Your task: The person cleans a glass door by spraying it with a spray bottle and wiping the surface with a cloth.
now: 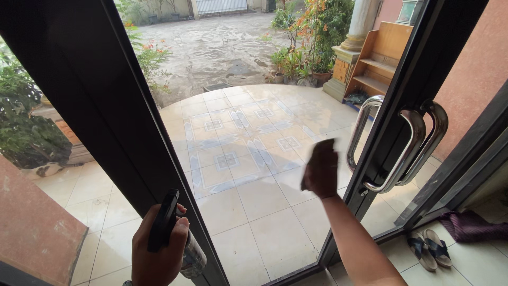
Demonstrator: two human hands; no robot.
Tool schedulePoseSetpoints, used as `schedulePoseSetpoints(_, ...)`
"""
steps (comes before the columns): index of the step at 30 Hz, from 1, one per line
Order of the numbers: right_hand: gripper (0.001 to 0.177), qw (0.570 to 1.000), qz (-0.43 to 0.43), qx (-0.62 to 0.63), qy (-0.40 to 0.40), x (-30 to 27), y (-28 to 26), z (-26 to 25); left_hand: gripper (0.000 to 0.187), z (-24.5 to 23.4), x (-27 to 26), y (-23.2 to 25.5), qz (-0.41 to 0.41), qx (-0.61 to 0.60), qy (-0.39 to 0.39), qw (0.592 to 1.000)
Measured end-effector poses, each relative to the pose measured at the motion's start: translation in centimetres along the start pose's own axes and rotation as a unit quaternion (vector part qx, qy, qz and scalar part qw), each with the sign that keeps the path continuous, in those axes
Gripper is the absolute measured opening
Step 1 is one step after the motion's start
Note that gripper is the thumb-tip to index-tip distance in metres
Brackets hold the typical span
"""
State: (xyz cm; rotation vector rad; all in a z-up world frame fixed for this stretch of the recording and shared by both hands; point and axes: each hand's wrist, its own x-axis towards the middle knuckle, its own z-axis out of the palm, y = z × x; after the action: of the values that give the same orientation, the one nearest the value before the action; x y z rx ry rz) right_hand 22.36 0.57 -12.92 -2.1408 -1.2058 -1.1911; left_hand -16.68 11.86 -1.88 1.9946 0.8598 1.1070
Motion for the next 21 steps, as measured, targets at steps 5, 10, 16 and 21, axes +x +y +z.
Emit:
schedulePoseSetpoints(5,0.063,0.921,0.281,0.185,0.196,-3.8,4.3,8.1,0.02,-0.3,-0.9,-0.6,-0.007,-0.002,0.006,1.0)
schedulePoseSetpoints(10,0.065,0.775,0.514,0.298,0.216,-6.0,-1.2,12.3,0.019,-0.4,-2.0,-1.4,-0.032,0.005,0.001,0.999)
schedulePoseSetpoints(16,0.071,0.732,0.518,0.383,0.221,-5.0,-14.8,10.6,0.017,2.4,-2.0,-1.0,-0.039,-0.073,-0.042,0.996)
schedulePoseSetpoints(21,0.071,0.815,0.411,0.346,0.218,-0.2,-10.1,6.4,0.017,4.2,-1.0,-0.3,-0.007,-0.088,-0.075,0.993)
